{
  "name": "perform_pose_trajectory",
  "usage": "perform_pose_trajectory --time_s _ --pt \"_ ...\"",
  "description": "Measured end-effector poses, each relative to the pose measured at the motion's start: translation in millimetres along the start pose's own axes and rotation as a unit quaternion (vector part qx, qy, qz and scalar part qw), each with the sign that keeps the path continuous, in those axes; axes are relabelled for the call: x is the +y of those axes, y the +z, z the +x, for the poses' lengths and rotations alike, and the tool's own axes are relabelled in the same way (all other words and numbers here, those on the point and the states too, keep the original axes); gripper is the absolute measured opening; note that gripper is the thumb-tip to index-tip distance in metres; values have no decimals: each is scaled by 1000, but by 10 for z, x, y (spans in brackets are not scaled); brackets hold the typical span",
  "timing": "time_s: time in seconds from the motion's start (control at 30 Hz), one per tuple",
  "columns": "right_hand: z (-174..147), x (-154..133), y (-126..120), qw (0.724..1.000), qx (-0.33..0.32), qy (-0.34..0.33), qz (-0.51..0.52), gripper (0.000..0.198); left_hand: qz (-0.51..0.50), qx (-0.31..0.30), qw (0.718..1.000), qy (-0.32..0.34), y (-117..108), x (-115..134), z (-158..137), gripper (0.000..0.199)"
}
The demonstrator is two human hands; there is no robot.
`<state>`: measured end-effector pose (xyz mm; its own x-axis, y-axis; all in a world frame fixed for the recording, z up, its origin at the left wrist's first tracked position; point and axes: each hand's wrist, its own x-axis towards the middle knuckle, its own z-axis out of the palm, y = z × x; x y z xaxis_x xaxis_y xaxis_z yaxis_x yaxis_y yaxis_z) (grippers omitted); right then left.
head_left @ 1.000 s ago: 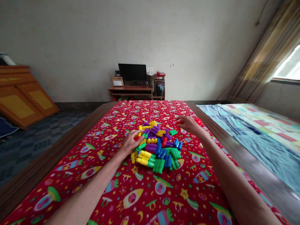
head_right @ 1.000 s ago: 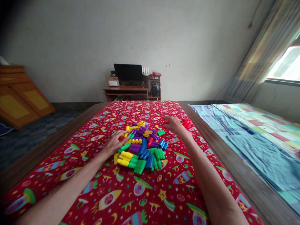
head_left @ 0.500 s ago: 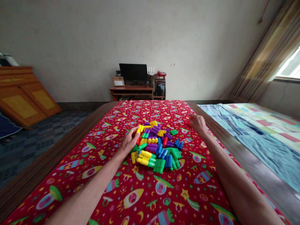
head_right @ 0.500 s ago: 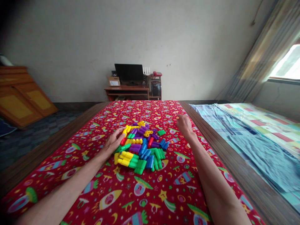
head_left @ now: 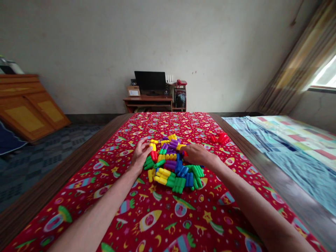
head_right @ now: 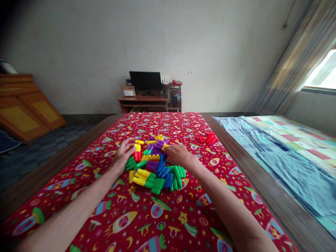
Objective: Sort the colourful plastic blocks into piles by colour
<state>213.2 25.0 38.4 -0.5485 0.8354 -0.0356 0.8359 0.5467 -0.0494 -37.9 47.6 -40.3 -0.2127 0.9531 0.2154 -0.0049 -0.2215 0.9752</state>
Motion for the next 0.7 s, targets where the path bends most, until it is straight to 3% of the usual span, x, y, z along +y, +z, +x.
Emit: perform_pose_trajectory --time_s 0.2,0.3,0.43,0.5,0.6,0.7 --pt "27 463 -155 989 72 17 124 30 13 -1 1000 12 -5 -11 10 69" --pt "6 817 -155 969 176 120 126 29 40 -11 998 39 -1 -57 42 69" --pt "-73 1225 39 915 281 287 45 32 146 -39 986 77 28 -134 66 72" --pt "-115 1353 153 897 285 336 27 32 222 -50 968 104 38 -158 55 71" --pt "-164 1443 234 893 261 366 24 32 303 -44 942 134 29 -149 32 64" --pt "-183 1426 174 893 261 366 18 32 327 -65 936 112 -5 -76 28 54"
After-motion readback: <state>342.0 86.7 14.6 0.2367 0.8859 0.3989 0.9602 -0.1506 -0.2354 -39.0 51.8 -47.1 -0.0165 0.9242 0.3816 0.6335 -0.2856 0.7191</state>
